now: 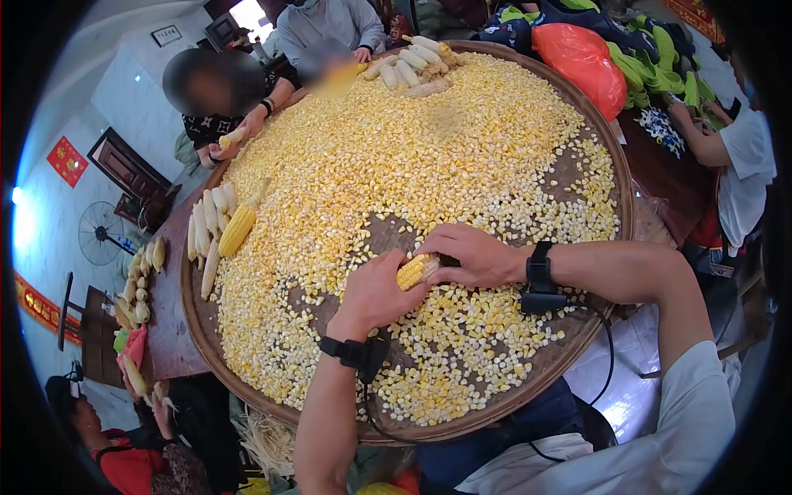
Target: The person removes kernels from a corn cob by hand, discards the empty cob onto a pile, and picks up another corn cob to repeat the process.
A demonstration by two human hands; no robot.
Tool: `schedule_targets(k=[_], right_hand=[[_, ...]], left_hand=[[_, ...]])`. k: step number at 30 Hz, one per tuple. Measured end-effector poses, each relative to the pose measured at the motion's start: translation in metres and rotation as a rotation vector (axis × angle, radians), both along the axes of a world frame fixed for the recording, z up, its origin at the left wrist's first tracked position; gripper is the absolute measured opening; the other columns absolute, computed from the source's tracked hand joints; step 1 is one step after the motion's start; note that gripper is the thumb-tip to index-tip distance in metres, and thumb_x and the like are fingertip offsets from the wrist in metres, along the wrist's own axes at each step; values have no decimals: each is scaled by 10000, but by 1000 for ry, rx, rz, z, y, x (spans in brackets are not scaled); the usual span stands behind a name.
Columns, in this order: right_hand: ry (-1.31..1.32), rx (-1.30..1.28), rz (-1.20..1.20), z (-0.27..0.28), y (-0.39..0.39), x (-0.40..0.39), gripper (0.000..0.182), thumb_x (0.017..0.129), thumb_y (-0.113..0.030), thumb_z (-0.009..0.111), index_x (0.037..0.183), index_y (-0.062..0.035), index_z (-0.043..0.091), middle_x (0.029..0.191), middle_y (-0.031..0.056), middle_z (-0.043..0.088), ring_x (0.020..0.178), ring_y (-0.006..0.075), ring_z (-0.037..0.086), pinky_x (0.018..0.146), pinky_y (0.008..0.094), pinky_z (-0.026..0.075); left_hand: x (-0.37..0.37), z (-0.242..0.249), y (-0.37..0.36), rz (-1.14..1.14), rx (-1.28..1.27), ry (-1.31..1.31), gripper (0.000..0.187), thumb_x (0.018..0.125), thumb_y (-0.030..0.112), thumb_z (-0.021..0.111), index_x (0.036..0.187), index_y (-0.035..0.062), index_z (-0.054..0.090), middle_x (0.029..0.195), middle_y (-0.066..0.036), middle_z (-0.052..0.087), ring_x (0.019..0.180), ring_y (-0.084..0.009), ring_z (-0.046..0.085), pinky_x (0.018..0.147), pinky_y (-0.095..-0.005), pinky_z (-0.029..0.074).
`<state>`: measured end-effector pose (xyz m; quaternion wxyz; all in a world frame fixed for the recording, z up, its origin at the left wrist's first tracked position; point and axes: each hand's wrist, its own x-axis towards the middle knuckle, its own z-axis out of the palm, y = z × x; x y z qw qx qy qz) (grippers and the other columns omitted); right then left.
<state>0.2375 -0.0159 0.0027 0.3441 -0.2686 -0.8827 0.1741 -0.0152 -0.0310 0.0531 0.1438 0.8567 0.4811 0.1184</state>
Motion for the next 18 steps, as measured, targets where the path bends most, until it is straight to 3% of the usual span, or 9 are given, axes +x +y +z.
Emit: schedule_targets(k=[7,13,18], right_hand=[[31,20,3,1,-1,-1,453,975,-335,808,1307,-67,655,1155,139,667,1084,364,663,919,474,529],[74,123,19,-2,0,-3,536,989,-324,794,1430,-77,616,1203,147,682,1133,370,660,986,481,521],[-31,6,19,-1,-1,0,541,1019,-342,765,1471,-96,601,1228,150,683,1152,368,657,1011,487,509]], left_hand=[[1,2,-1,14,-13,6,581,896,574,774,1135,55,673,1100,-228,763,1028,-433,740,876,-534,592],[0,-4,1,-1,-3,-20,598,900,574,774,1169,50,671,1124,-231,760,1040,-435,737,888,-530,591],[0,-1,1,16,-50,-25,583,901,517,799,1237,53,690,1151,-238,756,1074,-441,726,914,-516,579]])
